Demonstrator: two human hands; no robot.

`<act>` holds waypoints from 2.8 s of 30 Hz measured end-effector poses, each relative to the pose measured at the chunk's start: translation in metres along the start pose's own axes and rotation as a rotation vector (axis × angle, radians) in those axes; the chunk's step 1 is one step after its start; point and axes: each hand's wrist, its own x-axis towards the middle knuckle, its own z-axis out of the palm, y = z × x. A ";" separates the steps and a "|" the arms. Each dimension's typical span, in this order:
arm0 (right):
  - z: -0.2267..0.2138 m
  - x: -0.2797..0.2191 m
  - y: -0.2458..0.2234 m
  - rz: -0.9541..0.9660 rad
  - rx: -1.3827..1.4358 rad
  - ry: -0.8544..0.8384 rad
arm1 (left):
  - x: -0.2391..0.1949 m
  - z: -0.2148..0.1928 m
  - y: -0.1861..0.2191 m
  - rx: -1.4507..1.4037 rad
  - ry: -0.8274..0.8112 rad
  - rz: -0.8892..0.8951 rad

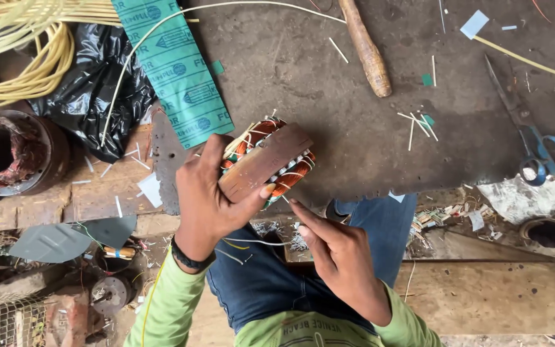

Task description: The recorder rewires and assembles an electromechanical motor stator, inserting insulation and tapping wires into place.

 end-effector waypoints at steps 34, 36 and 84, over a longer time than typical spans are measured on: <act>0.031 0.015 0.000 -0.113 -0.276 0.054 | 0.005 0.001 -0.018 -0.137 -0.066 0.076; 0.022 0.019 -0.001 -0.115 -0.291 0.042 | 0.004 0.002 -0.026 -0.249 -0.064 0.041; 0.005 0.002 0.004 -0.040 0.068 -0.108 | -0.016 0.009 -0.028 -0.059 0.069 0.092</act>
